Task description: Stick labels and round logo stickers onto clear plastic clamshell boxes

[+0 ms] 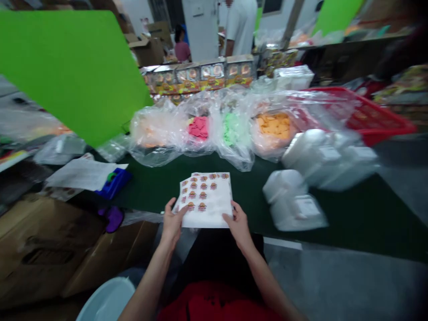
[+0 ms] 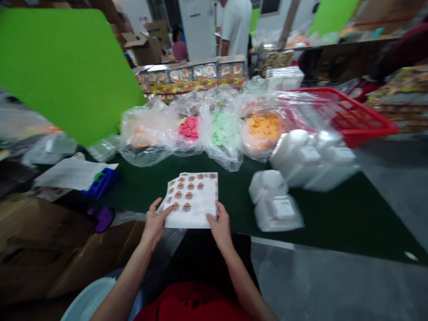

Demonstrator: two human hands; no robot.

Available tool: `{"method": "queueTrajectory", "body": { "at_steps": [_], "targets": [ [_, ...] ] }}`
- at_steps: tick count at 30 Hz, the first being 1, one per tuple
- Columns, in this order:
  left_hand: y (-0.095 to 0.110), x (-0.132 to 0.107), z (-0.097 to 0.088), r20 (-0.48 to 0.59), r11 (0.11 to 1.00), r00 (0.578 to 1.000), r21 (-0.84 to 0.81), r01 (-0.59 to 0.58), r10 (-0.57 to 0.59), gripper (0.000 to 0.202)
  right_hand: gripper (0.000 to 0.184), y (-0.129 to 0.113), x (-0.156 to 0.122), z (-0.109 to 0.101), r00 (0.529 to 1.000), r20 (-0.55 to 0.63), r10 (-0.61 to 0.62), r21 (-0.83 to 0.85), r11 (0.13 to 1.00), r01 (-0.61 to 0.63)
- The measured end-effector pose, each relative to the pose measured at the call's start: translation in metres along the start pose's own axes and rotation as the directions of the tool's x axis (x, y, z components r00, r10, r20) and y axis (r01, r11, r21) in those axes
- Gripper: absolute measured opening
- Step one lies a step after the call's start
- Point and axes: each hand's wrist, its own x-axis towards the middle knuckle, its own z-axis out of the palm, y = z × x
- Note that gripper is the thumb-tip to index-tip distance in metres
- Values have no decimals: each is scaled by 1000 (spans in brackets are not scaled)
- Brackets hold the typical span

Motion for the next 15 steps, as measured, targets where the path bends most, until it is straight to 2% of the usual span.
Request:
{"method": "queueTrajectory", "body": {
  "at_steps": [2, 3, 4, 5, 6, 7, 8, 9, 10, 11, 12, 13, 14, 15],
  "targets": [
    [2, 13, -7, -58, 945, 979, 277, -174, 197, 86, 70, -5, -3, 0, 1000, 2, -13, -14, 1000, 13],
    [5, 18, -8, -45, 858, 945, 434, -274, 324, 83, 67, -8, -6, -3, 1000, -3, -24, -14, 1000, 23],
    [10, 21, -5, -17, 734, 884, 565, -376, 466, 82, 64, -12, -10, -8, 999, -14, -38, -9, 999, 38],
    [15, 22, 3, 23, 610, 802, 636, -473, 597, 78, 59, -17, -15, -16, 998, -32, -51, 0, 999, 51],
    [22, 21, 17, 79, 519, 722, 643, -564, 687, 73, 55, -21, -22, -25, 997, -53, -60, 13, 998, 61],
    [28, 17, 38, 133, 486, 665, 580, -654, 735, 65, 51, -25, -30, -35, 995, -74, -62, 27, 998, 64],
    [34, 12, 65, 235, 529, 668, 452, -718, 707, 57, 48, -30, -38, -46, 993, -98, -57, 40, 997, 61],
    [39, 6, 99, 345, 620, 689, 302, -724, 637, 50, 47, -33, -47, -57, 991, -124, -47, 54, 997, 54],
    [42, -1, 137, 500, 724, 690, 168, -669, 523, 48, 46, -37, -54, -67, 988, -152, -33, 68, 997, 44],
    [44, -6, 177, 645, 831, 660, 70, -552, 384, 50, 47, -39, -61, -77, 983, -180, -23, 83, 996, 39],
    [44, -11, 218, 769, 922, 599, 34, -386, 223, 54, 47, -42, -66, -85, 978, -209, -20, 95, 995, 41],
    [42, -15, 256, 864, 973, 501, 66, -220, 55, 58, 48, -43, -70, -92, 972, -234, -22, 103, 993, 48],
    [39, -19, 289, 916, 987, 390, 140, -85, -96, 60, 49, -45, -73, -99, 967, -255, -29, 108, 992, 58],
    [35, -23, 318, 930, 980, 313, 201, 7, -193, 62, 50, -45, -74, -105, 961, -274, -38, 110, 991, 71]
  ]
}}
